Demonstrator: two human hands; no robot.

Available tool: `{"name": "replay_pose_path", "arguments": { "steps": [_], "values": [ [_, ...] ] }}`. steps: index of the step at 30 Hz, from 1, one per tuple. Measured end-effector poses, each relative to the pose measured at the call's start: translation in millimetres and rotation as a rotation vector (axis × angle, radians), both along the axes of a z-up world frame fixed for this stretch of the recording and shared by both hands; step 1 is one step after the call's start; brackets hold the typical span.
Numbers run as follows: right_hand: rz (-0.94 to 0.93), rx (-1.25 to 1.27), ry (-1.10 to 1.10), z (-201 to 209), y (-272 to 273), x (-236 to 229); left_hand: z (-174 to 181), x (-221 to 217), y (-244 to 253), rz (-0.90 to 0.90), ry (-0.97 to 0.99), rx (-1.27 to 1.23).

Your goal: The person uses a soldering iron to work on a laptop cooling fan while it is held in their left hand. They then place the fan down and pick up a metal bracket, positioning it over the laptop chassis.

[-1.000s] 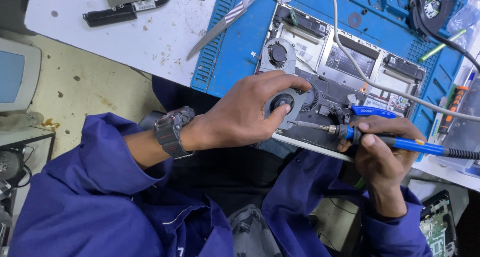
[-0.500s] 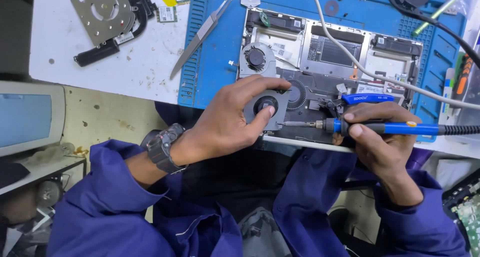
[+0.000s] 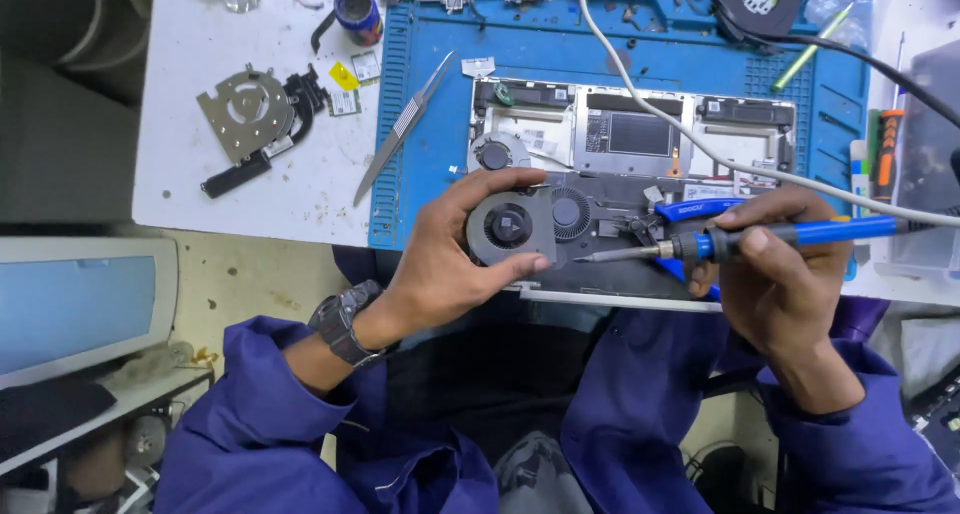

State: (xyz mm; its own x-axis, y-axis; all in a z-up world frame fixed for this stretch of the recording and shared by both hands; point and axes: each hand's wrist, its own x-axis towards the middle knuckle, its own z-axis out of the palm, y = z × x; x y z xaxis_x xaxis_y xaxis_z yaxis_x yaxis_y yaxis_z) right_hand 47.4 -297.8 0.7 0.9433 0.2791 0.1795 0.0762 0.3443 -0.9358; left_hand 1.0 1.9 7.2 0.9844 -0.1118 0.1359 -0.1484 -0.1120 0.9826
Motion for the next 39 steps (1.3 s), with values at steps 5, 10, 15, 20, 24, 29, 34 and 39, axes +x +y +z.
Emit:
{"name": "replay_pose_path", "arguments": {
  "steps": [5,10,15,20,24,29,34,39],
  "values": [
    [-0.042,0.033,0.053,8.7,2.2,0.0,3.6,-2.0,-4.2,0.015,-0.046,0.032],
    [-0.01,0.091,0.033,8.9,4.5,1.7,0.8,-3.9,-5.1,0.033,0.027,-0.006],
    [-0.091,0.047,-0.037,-0.7,6.8,4.7,-11.2,-3.4,-5.0,0.032,-0.017,-0.121],
    [-0.087,0.006,-0.045,-6.3,4.8,7.5,-11.4,0.6,0.5,0.016,-0.014,-0.205],
    [-0.098,-0.029,-0.029,-8.7,2.8,9.6,-4.0,0.0,2.9,-0.002,-0.07,-0.195],
    [-0.101,-0.037,-0.028,-16.5,-1.1,14.0,0.2,-2.6,2.0,0.033,-0.114,-0.058],
    [-0.117,-0.03,-0.034,-13.8,0.9,13.5,-2.3,-1.3,1.1,0.05,-0.129,0.007],
    [-0.107,-0.019,-0.021,-6.1,2.9,10.1,-4.6,0.3,3.3,0.062,-0.097,-0.102]
  ]
}}
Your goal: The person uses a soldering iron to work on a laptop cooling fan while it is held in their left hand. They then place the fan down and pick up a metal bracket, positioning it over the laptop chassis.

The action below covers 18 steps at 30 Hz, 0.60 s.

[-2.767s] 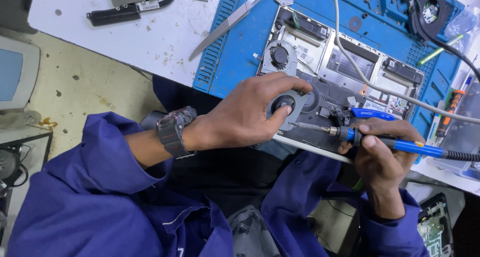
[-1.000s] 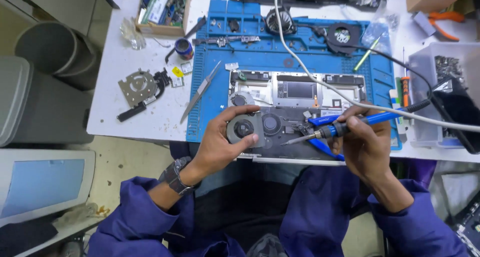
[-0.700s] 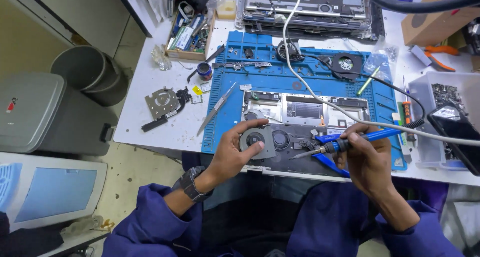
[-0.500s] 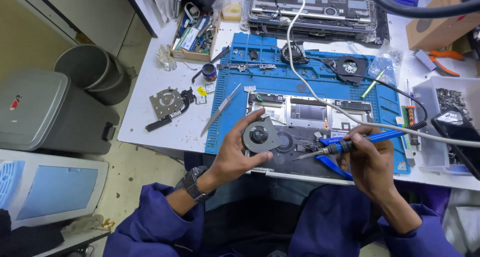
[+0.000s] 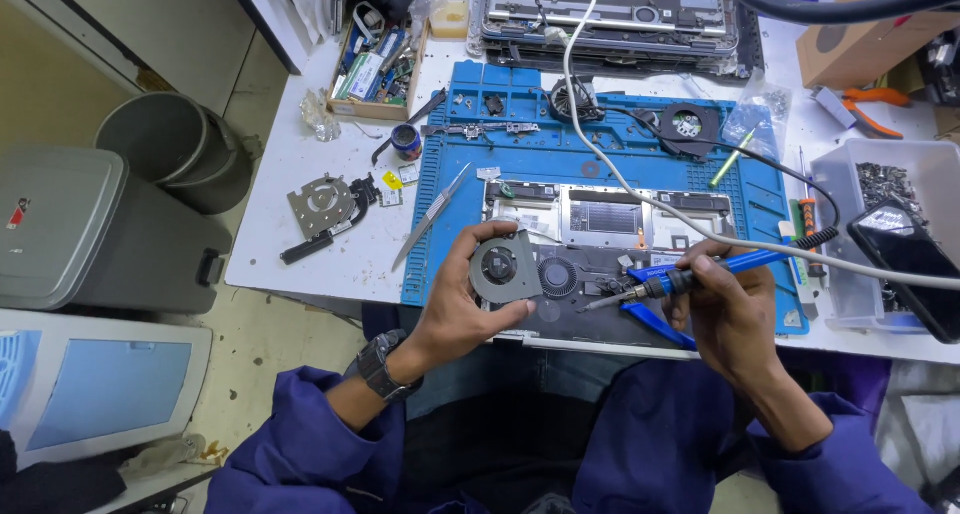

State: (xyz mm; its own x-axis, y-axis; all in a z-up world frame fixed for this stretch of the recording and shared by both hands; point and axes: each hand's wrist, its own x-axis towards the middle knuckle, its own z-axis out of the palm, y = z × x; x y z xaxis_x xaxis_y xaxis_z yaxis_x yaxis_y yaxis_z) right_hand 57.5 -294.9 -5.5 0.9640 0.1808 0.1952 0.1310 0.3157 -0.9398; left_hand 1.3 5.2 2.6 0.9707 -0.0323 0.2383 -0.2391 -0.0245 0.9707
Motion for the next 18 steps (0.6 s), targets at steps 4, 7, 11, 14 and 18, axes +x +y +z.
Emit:
{"name": "replay_pose_path", "arguments": {
  "steps": [4,7,11,14,18],
  "values": [
    [-0.007,0.003,-0.004,-1.1,1.0,-0.5,-10.1,3.5,-0.9,-0.098,0.071,-0.24],
    [-0.009,0.004,-0.005,-1.8,0.7,0.4,0.0,0.5,-2.7,-0.225,0.145,-0.454],
    [0.015,-0.005,-0.007,-2.8,-0.8,0.7,6.4,-2.6,-2.9,-0.28,0.148,-0.461],
    [0.021,0.003,-0.002,-4.0,-0.8,-0.1,6.4,-2.9,-3.7,-0.305,0.138,-0.5],
    [0.023,0.022,0.001,-6.2,-1.1,-0.1,6.0,-2.7,-4.1,-0.381,0.189,-0.664]
  ]
}}
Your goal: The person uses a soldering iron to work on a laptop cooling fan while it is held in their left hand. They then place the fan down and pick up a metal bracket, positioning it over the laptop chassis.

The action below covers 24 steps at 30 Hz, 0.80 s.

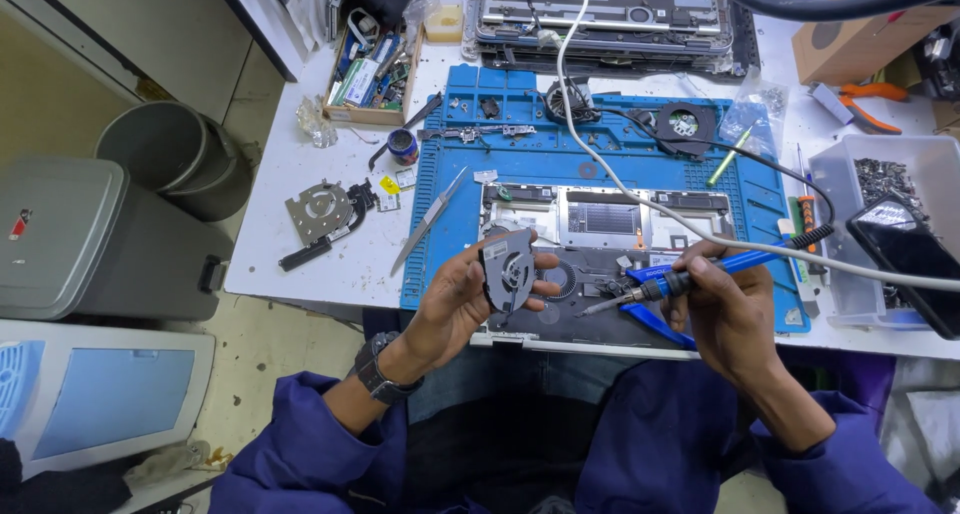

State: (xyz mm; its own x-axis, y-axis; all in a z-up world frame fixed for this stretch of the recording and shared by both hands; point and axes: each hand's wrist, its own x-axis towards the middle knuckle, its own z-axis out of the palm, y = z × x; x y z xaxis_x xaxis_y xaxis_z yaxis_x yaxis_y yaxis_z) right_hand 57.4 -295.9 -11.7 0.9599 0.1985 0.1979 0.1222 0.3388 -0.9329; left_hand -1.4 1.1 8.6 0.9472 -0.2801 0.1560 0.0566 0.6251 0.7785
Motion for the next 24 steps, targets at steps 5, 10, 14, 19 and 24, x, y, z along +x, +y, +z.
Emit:
{"name": "replay_pose_path", "arguments": {
  "steps": [5,10,14,19,24],
  "values": [
    [-0.009,-0.025,0.008,6.8,1.9,-1.2,2.2,-0.6,-1.0,-0.012,0.043,-0.059],
    [-0.012,-0.015,0.027,-1.4,-0.8,2.2,-0.6,1.0,1.2,-0.008,0.054,-0.113],
    [0.001,0.067,0.046,-18.1,-9.0,2.0,-22.6,3.4,9.1,0.061,0.098,-0.139],
    [0.008,0.123,0.018,-2.0,-7.5,1.8,-16.6,11.0,6.7,0.109,0.153,-0.044],
    [0.053,-0.059,0.049,33.1,-3.4,-9.3,3.7,3.2,-3.8,0.189,0.173,0.321]
  ]
}}
